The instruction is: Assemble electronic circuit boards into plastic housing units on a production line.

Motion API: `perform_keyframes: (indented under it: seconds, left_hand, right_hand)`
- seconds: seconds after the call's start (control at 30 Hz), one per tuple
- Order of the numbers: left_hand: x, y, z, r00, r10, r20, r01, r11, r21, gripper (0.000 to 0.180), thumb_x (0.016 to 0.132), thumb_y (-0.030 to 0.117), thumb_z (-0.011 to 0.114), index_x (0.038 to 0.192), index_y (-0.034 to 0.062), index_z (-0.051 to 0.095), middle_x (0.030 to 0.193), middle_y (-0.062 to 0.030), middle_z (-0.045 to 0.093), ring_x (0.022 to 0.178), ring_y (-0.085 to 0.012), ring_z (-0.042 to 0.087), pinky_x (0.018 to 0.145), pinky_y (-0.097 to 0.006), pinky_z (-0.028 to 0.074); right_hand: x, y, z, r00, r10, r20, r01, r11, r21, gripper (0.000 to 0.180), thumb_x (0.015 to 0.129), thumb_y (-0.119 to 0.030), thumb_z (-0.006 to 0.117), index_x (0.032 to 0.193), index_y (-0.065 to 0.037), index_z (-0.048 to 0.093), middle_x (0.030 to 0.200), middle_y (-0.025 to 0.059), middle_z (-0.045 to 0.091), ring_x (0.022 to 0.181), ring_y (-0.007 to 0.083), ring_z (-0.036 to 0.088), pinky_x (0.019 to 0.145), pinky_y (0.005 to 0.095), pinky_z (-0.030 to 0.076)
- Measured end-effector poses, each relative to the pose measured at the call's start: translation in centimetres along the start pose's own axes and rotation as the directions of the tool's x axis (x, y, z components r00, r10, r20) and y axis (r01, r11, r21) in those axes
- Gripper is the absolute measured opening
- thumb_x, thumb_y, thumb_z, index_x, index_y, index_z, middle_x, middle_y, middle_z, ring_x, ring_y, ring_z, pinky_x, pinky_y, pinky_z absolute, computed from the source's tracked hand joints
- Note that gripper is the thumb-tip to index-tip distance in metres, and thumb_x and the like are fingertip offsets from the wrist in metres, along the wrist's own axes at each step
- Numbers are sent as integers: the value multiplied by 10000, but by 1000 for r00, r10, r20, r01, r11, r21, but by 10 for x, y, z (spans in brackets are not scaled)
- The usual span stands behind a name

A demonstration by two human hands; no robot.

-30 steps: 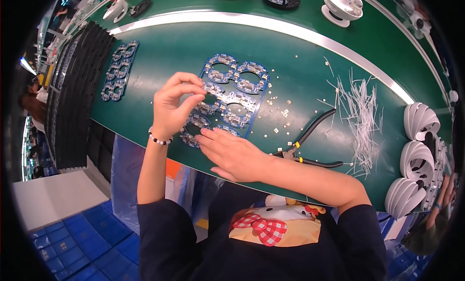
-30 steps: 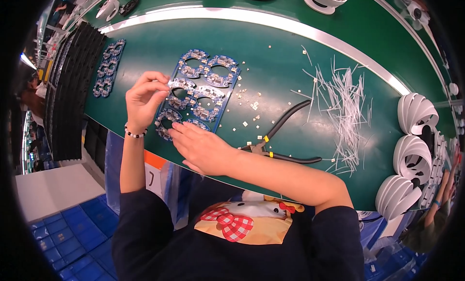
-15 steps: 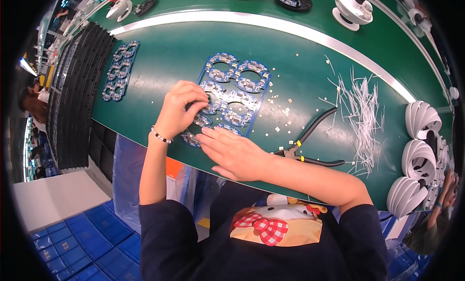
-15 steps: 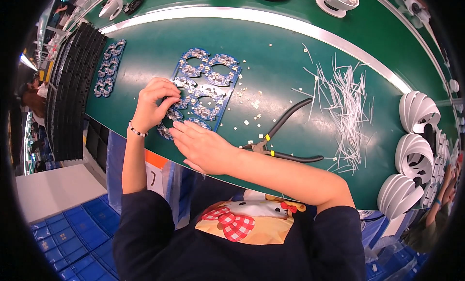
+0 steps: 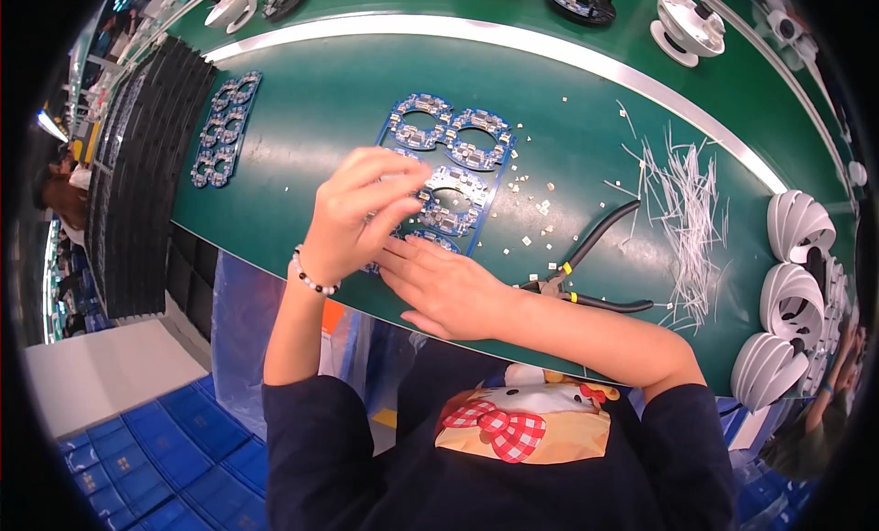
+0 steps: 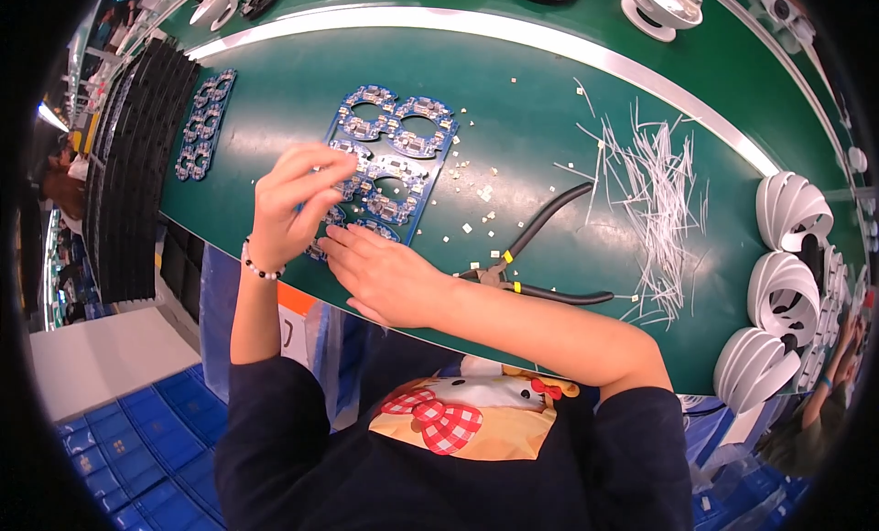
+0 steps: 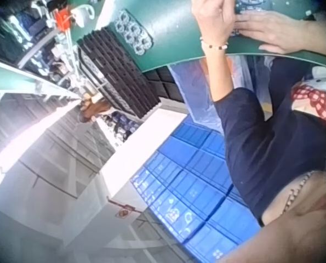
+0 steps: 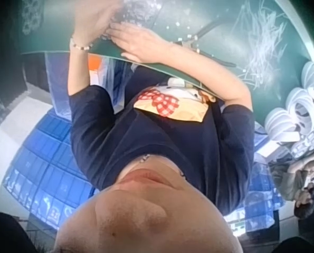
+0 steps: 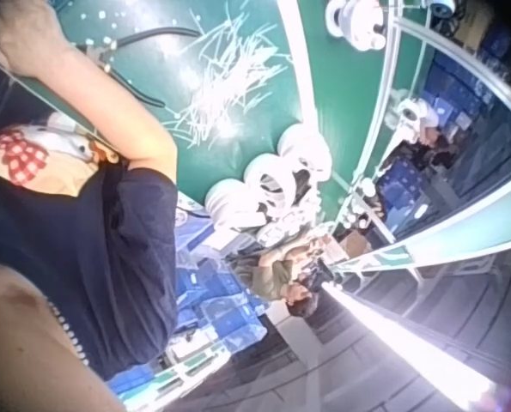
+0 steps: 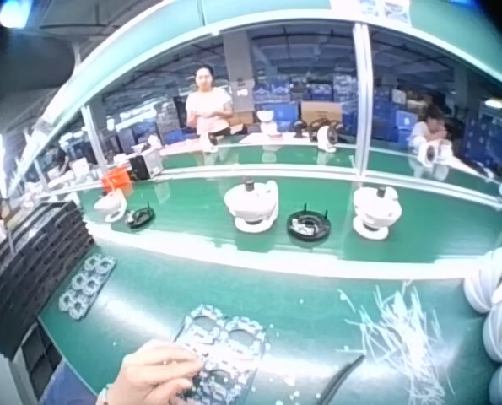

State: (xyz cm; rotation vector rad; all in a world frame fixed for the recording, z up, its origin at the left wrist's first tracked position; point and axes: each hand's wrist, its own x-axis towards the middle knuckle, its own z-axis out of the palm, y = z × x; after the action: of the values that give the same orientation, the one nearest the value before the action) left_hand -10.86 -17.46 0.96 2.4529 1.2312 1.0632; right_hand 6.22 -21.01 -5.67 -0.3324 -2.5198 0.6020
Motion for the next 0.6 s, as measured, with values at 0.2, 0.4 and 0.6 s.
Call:
perform_keyframes:
  seconds: [0.2,0.4,0.6]
  left_hand:
    - [-19,-46,-15,982,-186,22,179,967,183,216,729,27,679,944,44,672,945,-83,644,860,-259,604,738,-332,479]
    - [-26,-51,-3,981,-192,27,188,976,109,112,713,3,684,823,18,665,829,-74,649,777,-228,619,650,-309,477]
    - [-19,-57,-10,963,-245,115,239,969,62,99,723,-16,671,812,-3,631,846,-68,632,767,-202,604,669,-278,472]
  right_hand:
    - [-1,-2,1,1000,12,10,-12,1000,3,509,746,-217,653,1152,58,514,1312,188,425,1265,325,376,1046,439,323]
    - [-4,1,0,1000,17,-3,-17,1000,14,505,741,-208,659,1144,60,516,1311,188,425,1258,328,386,1044,438,326]
    - [0,0,-2,1000,20,-3,-20,1000,-3,494,744,-201,656,1144,56,518,1311,184,426,1257,328,387,1042,438,328]
